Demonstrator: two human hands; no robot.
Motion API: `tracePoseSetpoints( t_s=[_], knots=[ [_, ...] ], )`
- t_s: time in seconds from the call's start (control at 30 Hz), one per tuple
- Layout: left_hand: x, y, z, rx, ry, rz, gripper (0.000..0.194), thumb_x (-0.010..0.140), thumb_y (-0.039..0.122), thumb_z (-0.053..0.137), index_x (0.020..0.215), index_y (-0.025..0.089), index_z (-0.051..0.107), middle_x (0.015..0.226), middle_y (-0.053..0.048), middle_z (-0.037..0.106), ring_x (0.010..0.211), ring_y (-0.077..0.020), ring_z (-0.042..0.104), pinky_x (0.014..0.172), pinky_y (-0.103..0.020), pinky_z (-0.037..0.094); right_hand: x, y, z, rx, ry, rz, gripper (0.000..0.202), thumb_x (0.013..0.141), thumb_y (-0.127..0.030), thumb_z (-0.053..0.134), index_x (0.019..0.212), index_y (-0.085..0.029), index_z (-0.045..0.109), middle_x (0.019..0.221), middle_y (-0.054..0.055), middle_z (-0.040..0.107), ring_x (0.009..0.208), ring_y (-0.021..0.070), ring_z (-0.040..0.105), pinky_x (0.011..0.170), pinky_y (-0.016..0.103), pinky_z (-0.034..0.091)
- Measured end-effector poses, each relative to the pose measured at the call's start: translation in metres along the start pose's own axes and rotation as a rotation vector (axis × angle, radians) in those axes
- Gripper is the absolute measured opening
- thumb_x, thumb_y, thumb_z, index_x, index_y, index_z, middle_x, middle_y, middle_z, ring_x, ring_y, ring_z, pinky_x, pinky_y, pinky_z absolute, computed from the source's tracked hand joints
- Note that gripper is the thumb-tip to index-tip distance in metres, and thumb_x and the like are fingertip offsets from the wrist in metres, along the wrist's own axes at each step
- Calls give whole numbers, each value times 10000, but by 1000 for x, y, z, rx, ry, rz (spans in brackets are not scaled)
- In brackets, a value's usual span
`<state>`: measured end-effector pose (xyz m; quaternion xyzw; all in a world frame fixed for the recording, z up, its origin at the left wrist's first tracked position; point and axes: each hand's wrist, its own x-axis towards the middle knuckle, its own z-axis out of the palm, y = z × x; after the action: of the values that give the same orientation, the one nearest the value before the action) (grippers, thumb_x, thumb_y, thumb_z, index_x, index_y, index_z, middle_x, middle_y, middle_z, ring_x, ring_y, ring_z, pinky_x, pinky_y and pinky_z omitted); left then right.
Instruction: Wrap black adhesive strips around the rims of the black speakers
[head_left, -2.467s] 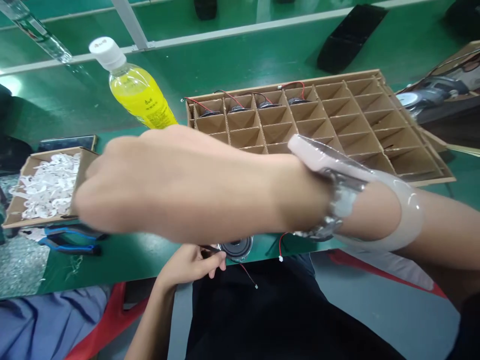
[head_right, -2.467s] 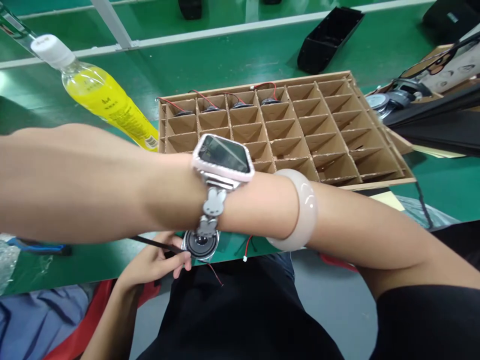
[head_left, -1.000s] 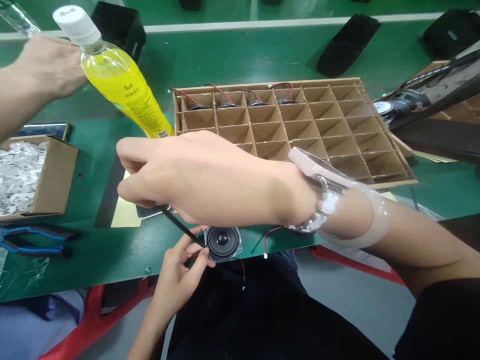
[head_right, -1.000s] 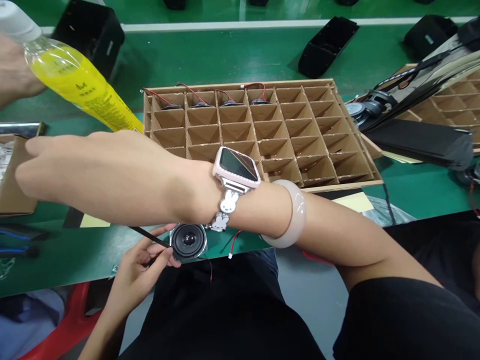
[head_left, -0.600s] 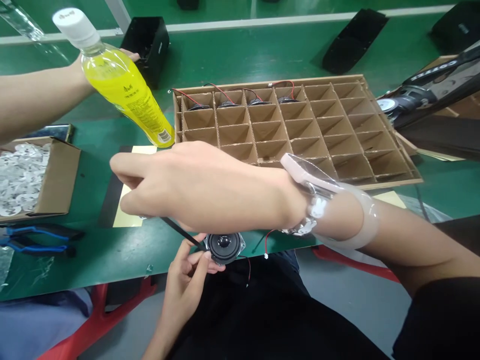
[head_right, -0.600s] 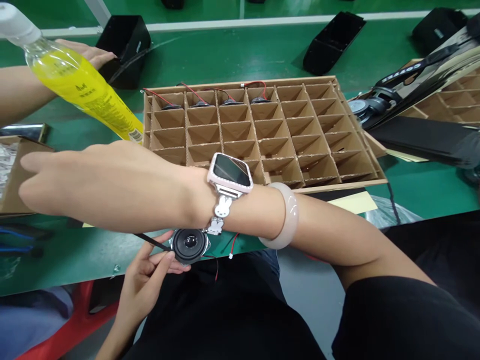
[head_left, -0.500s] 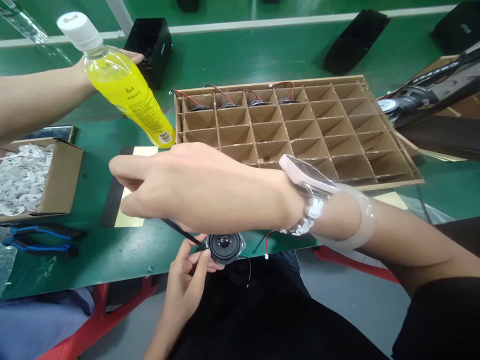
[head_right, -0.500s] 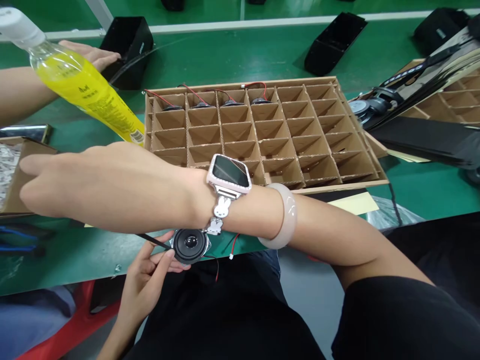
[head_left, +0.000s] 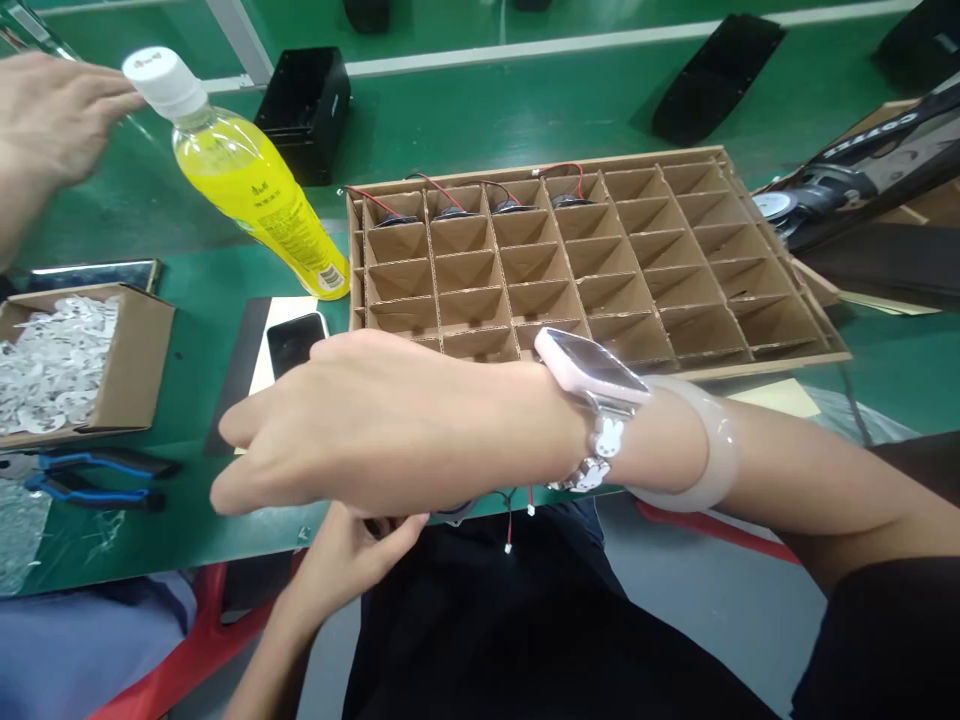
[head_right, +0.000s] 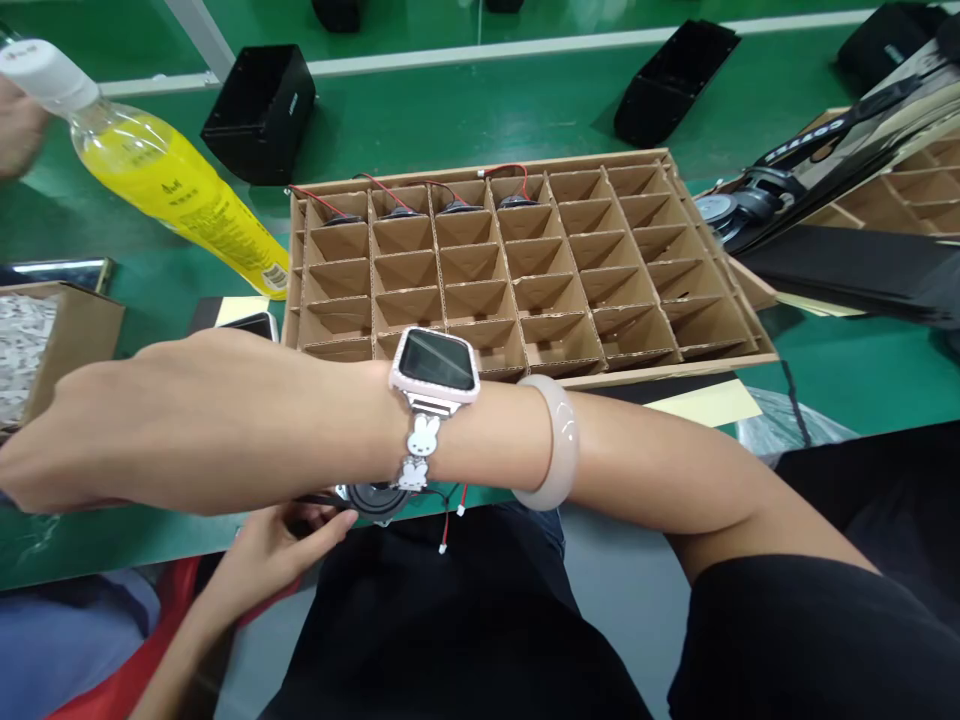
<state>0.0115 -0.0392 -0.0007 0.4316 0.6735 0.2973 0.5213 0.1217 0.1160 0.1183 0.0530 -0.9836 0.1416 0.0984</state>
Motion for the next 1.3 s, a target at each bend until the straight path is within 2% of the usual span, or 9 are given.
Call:
tracePoseSetpoints(
  t_s=[0.17, 0.33, 0.5, 0.67, 0.8, 0.9, 1.1, 1.2, 1.3],
  knots=[
    [29, 8, -36, 182, -219, 82, 145, 666, 240, 761, 810, 241, 748, 766, -2, 728, 759, -227, 663, 673, -252, 530, 1, -1, -1, 29, 7, 45, 530, 899, -115, 199, 1325, -271, 475, 752, -31, 495, 533, 71, 271, 494, 256, 237],
    [43, 9, -36, 173, -305, 83, 41, 669, 230, 738, 688, 214, 706, 623, -15, 676, 607, -200, 633, 552, -241, 515, 0, 2, -6, -10, -91, 121, 474, 959, -147, 190, 1348, -243, 442, 640, -33, 411, 499, 68, 236, 486, 259, 224],
    [34, 10, -28, 20, -357, 31, 113, 749, 296, 687, 698, 199, 658, 554, -43, 667, 538, -222, 661, 530, -293, 539, -6, 4, -10, -138, -141, 142, 550, 868, -29, 208, 1331, -238, 417, 662, -42, 373, 484, 58, 232, 504, 245, 229],
    [26, 6, -22, -82, -294, 3, 157, 816, 322, 636, 715, 206, 603, 558, -52, 683, 589, -218, 681, 564, -283, 530, -13, 6, -3, -121, -108, 148, 508, 844, -16, 271, 1275, -222, 443, 681, -35, 370, 499, 73, 213, 505, 245, 237],
    [19, 4, -16, -156, -258, -7, 134, 852, 312, 610, 830, 183, 581, 601, -68, 710, 603, -207, 687, 589, -273, 533, -17, 9, 4, -56, -83, 154, 222, 901, -85, 354, 969, -156, 553, 741, -21, 430, 519, 68, 208, 511, 249, 202],
    [10, 3, -4, -216, -192, -14, 222, 887, 312, 578, 1041, 157, 542, 665, -64, 729, 657, -205, 704, 644, -280, 552, -19, 12, 8, -22, -62, 139, 201, 912, -81, 380, 800, -119, 543, 739, -14, 449, 540, 55, 183, 539, 235, 191],
    [-6, -3, 28, -295, 10, -20, 557, 938, 359, 474, 1386, 116, 250, 678, -34, 725, 655, -198, 710, 654, -291, 574, -21, 12, 11, -9, -113, 130, 311, 931, -71, 261, 874, -125, 561, 834, 3, 452, 588, 66, 204, 559, 237, 232],
    [-9, -5, 30, -268, 49, -9, 545, 916, 361, 514, 1361, 127, 304, 671, -28, 725, 657, -199, 712, 633, -273, 574, -21, 10, 9, -93, -171, 146, 340, 886, -80, 254, 972, -160, 573, 968, 3, 433, 607, 49, 272, 544, 236, 263],
    [-7, -4, 20, -183, 74, 12, 339, 805, 273, 677, 1104, 158, 566, 650, -15, 720, 625, -165, 692, 605, -204, 547, -20, 7, 7, -135, -185, 133, 368, 829, -73, 290, 1019, -190, 583, 1077, 2, 435, 601, 44, 276, 518, 250, 269]
  ],
)
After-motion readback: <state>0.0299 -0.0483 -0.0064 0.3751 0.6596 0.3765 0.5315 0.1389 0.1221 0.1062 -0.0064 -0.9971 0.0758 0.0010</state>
